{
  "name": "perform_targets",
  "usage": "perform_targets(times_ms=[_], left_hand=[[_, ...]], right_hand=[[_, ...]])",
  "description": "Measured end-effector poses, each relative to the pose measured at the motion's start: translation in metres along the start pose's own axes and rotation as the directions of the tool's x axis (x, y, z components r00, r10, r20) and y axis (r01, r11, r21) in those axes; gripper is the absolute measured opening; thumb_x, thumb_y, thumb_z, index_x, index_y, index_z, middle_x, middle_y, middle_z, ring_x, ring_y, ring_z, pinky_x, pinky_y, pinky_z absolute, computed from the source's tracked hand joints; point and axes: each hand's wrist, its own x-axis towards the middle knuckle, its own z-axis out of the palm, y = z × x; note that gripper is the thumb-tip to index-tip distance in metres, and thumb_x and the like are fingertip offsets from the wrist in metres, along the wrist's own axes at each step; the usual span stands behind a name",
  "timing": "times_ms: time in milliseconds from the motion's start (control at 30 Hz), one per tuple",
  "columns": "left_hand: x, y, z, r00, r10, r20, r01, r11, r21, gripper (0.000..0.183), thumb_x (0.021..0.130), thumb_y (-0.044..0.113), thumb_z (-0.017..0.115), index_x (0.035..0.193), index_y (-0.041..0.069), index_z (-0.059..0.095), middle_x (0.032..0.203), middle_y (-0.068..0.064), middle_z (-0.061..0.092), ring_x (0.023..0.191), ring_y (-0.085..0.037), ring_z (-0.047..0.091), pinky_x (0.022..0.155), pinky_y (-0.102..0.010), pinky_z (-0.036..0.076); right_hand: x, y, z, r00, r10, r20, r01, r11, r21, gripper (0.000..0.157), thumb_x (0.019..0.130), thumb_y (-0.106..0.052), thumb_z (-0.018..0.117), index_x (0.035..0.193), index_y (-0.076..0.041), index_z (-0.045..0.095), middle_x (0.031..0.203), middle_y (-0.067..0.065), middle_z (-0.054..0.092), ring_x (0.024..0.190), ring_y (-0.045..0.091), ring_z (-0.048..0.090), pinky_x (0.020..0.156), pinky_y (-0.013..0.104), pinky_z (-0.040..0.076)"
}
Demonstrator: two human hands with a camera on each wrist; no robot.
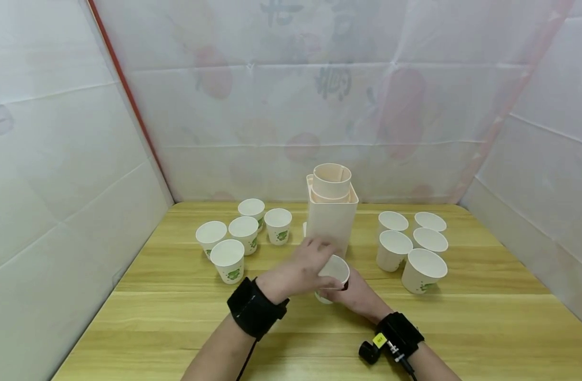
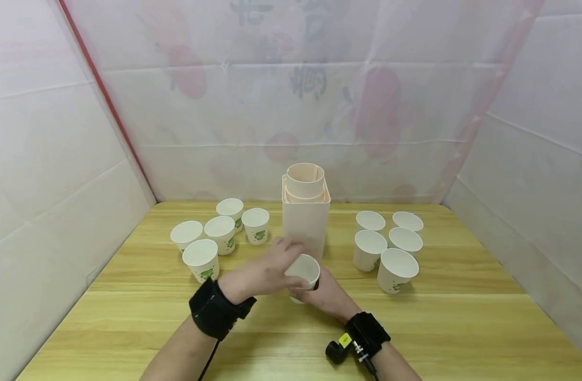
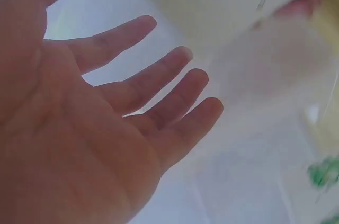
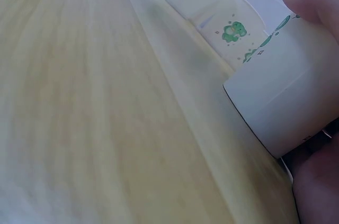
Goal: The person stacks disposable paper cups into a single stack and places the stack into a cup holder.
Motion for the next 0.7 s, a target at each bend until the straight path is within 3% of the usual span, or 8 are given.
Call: perform_targets(times_ms=[100,200,300,433,567,700], left_hand=[[-0.01,-0.005,-0.02,0.993,-0.102,-0.063,0.101,0.995,-0.014,0.055,0.085,0.043,0.063,0.127,0.012,0.046,0.126,-0.011,0.046,0.113,-0.027,0.039,0.095,-0.042,0.038],[-0.024,-0.012,-0.041,0.969,-0.187,-0.16,0.197,0.979,0.051,0.049,0.087,0.04,0.061,0.124,0.01,0.05,0.12,-0.012,0.052,0.109,-0.028,0.045,0.087,-0.045,0.044],[-0.04,-0.021,-0.059,0.928,-0.283,-0.243,0.317,0.942,0.109,0.043,0.087,0.039,0.06,0.12,0.012,0.054,0.111,-0.01,0.057,0.098,-0.027,0.053,0.076,-0.045,0.048],[-0.059,-0.033,-0.075,0.865,-0.416,-0.283,0.457,0.884,0.101,0.039,0.087,0.039,0.061,0.116,0.013,0.056,0.106,-0.011,0.059,0.085,-0.026,0.056,0.064,-0.043,0.048],[-0.072,-0.044,-0.084,0.791,-0.563,-0.242,0.591,0.805,0.058,0.041,0.084,0.039,0.064,0.115,0.013,0.057,0.108,-0.014,0.058,0.091,-0.031,0.054,0.068,-0.049,0.047],[-0.082,-0.052,-0.087,0.706,-0.702,-0.094,0.706,0.708,0.015,0.049,0.08,0.034,0.067,0.119,0.009,0.052,0.114,-0.021,0.05,0.103,-0.042,0.042,0.077,-0.059,0.04]], right_hand=[[0.001,-0.001,0.001,1.0,0.024,-0.016,-0.024,0.999,0.037,0.061,0.077,-0.016,0.073,0.128,-0.014,0.041,0.118,0.01,0.051,0.105,0.025,0.049,0.09,0.043,0.041],[-0.001,-0.012,0.002,1.0,0.013,-0.022,-0.012,0.999,0.036,0.061,0.076,-0.016,0.074,0.127,-0.01,0.041,0.117,0.011,0.052,0.106,0.026,0.049,0.092,0.044,0.039],[-0.002,-0.02,0.002,1.0,0.009,-0.025,-0.009,1.0,0.022,0.061,0.076,-0.016,0.074,0.127,-0.008,0.04,0.118,0.011,0.052,0.107,0.025,0.049,0.093,0.044,0.038],[-0.003,-0.025,0.003,0.999,0.035,-0.031,-0.035,0.999,0.017,0.061,0.076,-0.014,0.074,0.126,-0.008,0.041,0.117,0.01,0.053,0.106,0.024,0.049,0.093,0.044,0.038],[-0.003,-0.025,0.003,0.998,0.045,-0.034,-0.045,0.999,0.013,0.061,0.076,-0.013,0.074,0.126,-0.008,0.04,0.116,0.01,0.053,0.106,0.024,0.049,0.093,0.042,0.038],[-0.002,-0.021,0.003,0.999,0.033,-0.031,-0.032,0.999,0.013,0.06,0.076,-0.013,0.073,0.126,-0.007,0.04,0.116,0.01,0.053,0.105,0.024,0.049,0.092,0.041,0.039]])
